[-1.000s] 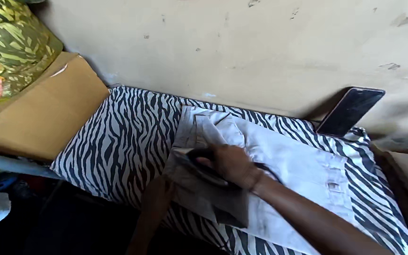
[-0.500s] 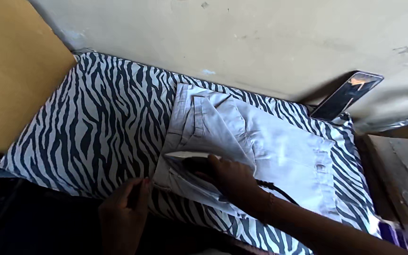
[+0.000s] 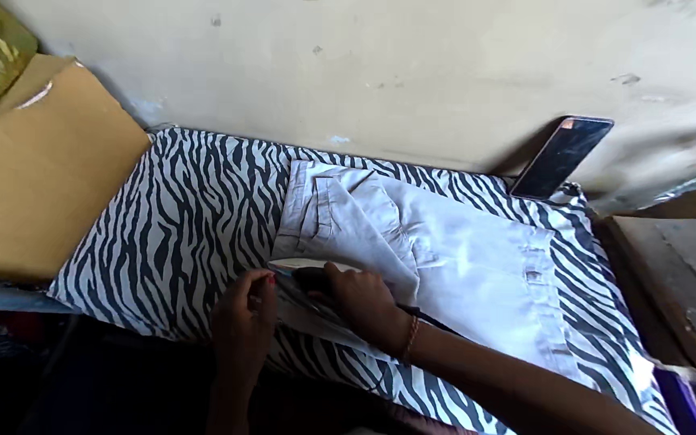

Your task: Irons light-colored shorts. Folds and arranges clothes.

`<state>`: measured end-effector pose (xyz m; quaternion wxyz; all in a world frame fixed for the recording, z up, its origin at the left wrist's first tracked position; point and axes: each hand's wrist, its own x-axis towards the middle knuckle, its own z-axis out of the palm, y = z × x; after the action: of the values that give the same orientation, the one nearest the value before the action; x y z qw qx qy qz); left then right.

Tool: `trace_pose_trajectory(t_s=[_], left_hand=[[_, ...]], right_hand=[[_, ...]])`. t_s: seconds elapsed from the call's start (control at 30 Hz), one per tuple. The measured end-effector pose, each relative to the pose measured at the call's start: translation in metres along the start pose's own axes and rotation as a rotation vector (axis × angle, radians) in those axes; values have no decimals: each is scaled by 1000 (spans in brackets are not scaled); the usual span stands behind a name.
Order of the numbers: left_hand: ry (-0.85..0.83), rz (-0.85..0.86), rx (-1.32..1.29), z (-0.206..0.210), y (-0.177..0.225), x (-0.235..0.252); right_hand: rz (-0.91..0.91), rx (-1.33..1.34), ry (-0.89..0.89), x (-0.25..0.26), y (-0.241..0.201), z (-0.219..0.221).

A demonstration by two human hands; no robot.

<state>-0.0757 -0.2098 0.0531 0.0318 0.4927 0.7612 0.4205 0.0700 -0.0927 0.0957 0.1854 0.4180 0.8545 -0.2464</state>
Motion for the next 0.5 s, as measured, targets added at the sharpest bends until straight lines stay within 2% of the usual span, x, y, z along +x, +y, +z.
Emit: trace_pose_trajectory(t_s=[0.07, 0.1, 0.17, 0.23, 0.3, 0.33, 0.4, 0.5], left_hand=[[-161, -102, 71, 7, -9, 7], [-300, -209, 98, 8, -11, 12], [-517, -385, 151, 17, -14, 22], [-575, -432, 190, 30, -15, 28], [-644, -409, 186, 40, -15, 33], [-653, -388, 155, 43, -15, 31], [-553, -346, 54, 40, -10, 22], [-457, -427, -174, 14, 5, -8]], right_hand=[[-7, -5, -14, -18, 21, 3], [-9, -20, 4, -32, 39, 3], [51, -51, 104, -63, 85, 8], [200, -48, 266, -90, 141, 17], [351, -6, 424, -109, 196, 34], [406, 14, 464, -117, 219, 43], [405, 16, 487, -133, 244, 53], [367, -36, 505, -141, 247, 63]])
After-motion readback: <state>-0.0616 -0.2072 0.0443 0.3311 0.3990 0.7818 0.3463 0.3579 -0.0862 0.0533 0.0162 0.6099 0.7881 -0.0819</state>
